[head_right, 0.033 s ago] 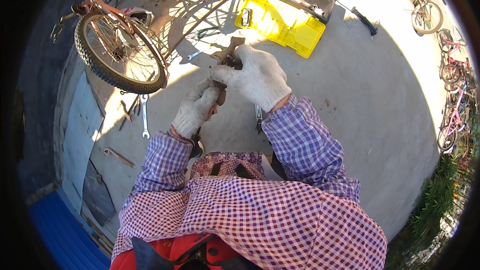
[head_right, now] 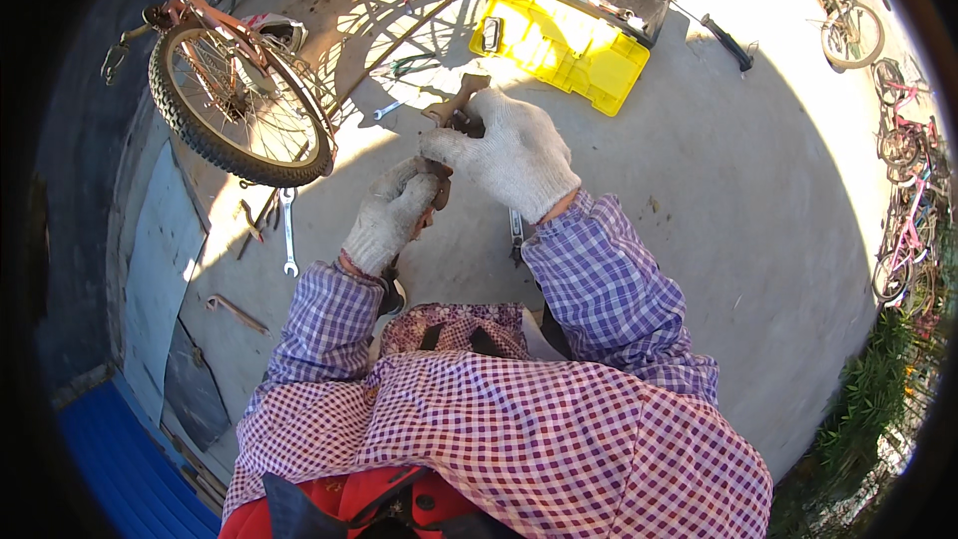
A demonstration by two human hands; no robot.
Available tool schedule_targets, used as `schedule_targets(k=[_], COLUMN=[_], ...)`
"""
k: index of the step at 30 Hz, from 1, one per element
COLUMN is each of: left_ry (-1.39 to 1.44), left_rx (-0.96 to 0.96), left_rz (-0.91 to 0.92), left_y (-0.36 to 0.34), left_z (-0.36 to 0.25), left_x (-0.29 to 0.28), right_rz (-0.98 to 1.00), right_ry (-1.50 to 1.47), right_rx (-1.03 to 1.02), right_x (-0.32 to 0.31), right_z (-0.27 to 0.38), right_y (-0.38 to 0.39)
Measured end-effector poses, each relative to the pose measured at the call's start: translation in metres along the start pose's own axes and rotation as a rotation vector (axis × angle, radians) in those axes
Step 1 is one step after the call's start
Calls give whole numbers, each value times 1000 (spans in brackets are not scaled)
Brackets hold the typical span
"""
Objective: The person works on a bicycle's rear wheel and chain area, using a wrench to tighten components and a brush to clean the chain. They rotate the wheel, adjust the chain tension, and use a hammer to strike a wrench for additional force.
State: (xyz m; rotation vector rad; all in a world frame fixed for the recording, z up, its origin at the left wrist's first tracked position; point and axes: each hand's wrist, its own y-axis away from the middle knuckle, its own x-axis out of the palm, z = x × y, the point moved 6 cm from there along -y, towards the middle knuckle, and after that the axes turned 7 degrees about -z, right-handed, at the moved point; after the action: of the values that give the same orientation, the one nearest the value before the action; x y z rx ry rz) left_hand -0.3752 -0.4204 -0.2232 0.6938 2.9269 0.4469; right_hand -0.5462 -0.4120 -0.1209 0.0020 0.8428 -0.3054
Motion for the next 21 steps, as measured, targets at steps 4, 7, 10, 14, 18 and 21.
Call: schedule_targets(k=[4,7,10,14,18,21], left_ry=[-56,-81,-47,-90,-143,-151], left_rx=[18,-5,13,34,39,37], left_rz=[29,33,27,44,75,82], left_y=[-1,1,1,0,-1,0], left_z=[2,5,4,2,1,3], left_x=[-2,-3,-2,-1,0,-1], right_rz=[71,133,163,133,209,260], right_ry=[-10,127,251,215,118,12], right_rx=[25,50,36,35,68,55], right_x=[0,-2,-1,-2,1,6], right_z=[-1,-1,2,1,-10,-14], right_y=[0,0,2,4,3,3])
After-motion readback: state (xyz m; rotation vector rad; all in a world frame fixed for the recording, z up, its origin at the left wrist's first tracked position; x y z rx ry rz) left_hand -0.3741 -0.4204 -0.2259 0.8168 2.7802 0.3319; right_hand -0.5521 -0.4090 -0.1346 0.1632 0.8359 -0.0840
